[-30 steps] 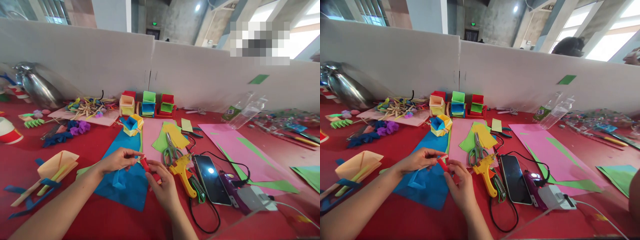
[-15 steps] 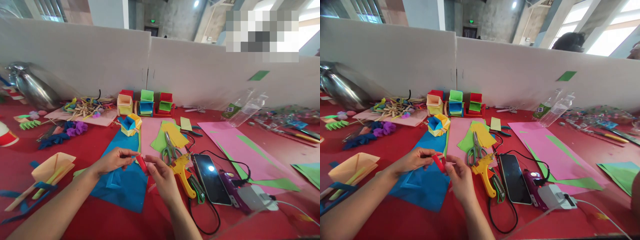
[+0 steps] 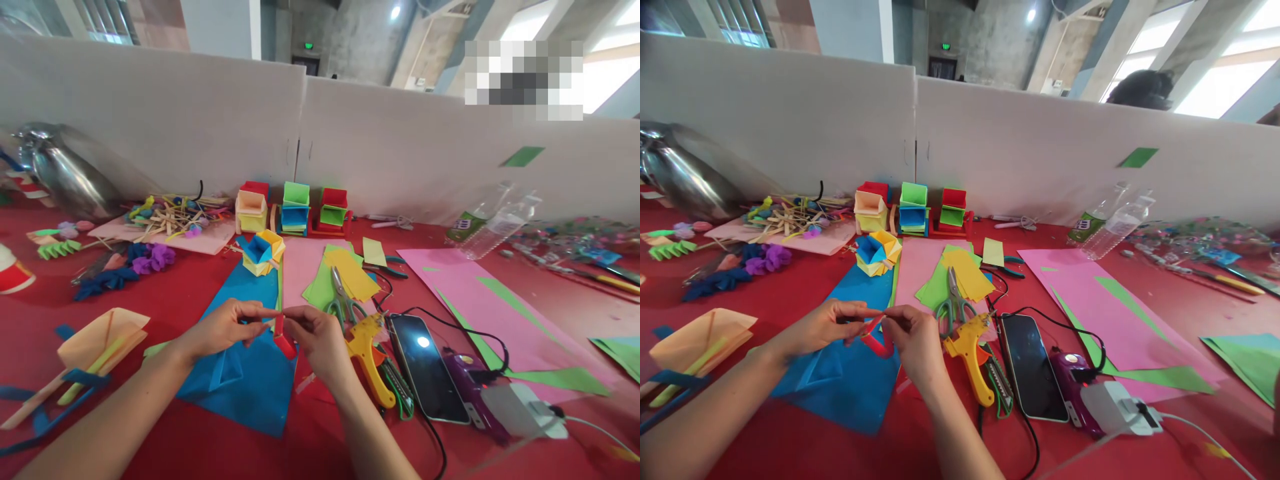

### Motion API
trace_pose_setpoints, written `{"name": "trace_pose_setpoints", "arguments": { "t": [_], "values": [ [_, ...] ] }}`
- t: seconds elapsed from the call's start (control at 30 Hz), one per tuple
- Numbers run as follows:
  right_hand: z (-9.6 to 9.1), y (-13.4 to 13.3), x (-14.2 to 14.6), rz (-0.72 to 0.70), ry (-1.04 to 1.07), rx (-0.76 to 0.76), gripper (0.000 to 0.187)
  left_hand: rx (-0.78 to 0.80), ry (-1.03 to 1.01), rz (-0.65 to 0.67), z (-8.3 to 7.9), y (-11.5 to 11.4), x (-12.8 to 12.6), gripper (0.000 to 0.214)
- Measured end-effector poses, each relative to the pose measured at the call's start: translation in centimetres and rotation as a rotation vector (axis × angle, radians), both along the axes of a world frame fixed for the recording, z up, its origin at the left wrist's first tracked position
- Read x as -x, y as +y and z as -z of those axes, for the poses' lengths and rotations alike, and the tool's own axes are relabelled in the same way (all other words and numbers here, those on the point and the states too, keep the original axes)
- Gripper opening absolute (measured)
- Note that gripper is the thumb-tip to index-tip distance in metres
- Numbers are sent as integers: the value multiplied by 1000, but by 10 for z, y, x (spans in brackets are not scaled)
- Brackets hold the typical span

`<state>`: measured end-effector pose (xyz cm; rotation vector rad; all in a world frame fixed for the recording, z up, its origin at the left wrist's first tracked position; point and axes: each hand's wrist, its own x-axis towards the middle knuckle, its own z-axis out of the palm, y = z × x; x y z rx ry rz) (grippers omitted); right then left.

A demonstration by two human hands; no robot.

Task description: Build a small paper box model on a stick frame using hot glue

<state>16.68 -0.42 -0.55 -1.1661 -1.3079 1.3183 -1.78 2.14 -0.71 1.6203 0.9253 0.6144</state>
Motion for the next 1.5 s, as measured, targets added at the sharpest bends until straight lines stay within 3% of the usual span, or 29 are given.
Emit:
{"name": "trace_pose_setpoints", "arguments": {
  "t": [1.23,1.37,1.5],
  "values": [
    [6,3,-4,-26,148,103,14,35,66,11,1,-3,0,33],
    [7,4,-5,-25,132,105,13,102,33,15,0,-3,-3,35],
    [9,5,-7,-12,153,158,16,272,-44,-24,1,-2,-5,43]
  ]
}}
